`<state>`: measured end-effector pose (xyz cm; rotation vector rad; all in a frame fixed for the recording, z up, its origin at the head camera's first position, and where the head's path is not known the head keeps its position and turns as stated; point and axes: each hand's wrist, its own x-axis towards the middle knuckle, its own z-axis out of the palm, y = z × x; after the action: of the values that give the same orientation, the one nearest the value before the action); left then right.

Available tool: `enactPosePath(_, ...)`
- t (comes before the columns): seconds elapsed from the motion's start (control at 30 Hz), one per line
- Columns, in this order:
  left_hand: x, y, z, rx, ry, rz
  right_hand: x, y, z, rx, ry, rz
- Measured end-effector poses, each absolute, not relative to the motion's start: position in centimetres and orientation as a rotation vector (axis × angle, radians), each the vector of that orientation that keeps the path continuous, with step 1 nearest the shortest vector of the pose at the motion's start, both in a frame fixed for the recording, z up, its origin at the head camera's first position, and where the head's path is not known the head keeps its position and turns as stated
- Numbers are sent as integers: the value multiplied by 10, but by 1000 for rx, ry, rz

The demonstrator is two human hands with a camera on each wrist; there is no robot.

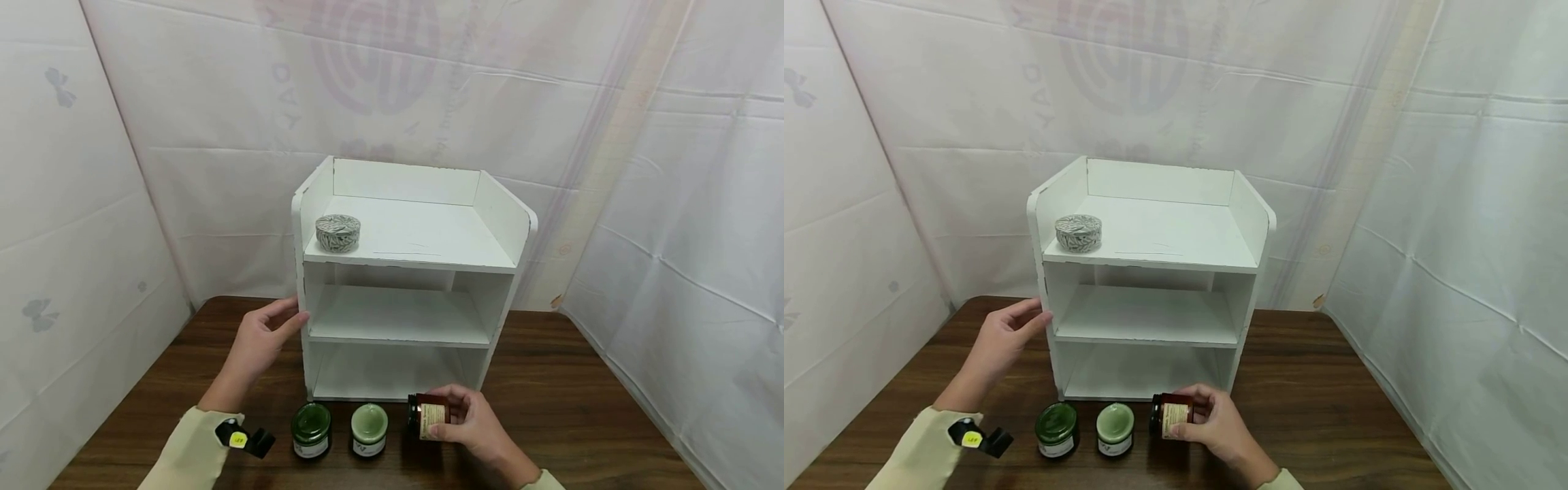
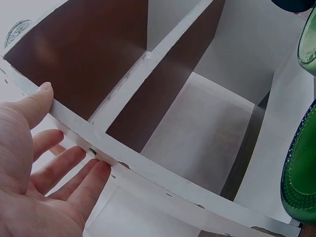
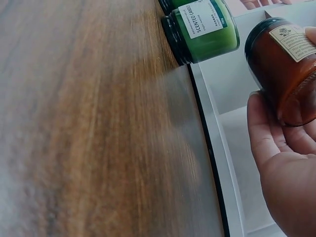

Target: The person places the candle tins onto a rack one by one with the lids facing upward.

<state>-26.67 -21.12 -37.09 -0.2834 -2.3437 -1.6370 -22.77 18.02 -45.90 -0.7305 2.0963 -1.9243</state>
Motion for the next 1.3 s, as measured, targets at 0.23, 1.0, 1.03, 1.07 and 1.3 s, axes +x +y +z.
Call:
enactPosePath(0.23, -266, -211, -370, -293, -2338, -1639, -227, 177, -457, -715, 2054, -1984)
enactPosePath(1.0, -267, -210, -371, -287, -2340, -1600, -228, 173, -466, -783, 1926, -2135)
enactPosePath(1.03, -267, -210, -371, -286, -2343, -1596, -228, 173, -465, -783, 1919, -2129)
enactPosePath(1.07, -267, -210, -371, -285, -2344, -1594, -228, 173, -465, -781, 1913, -2122)
enactPosePath(1.3, -265, -211, -370, -274, -2356, -1582, -228, 174, -462, -777, 1934, -2073)
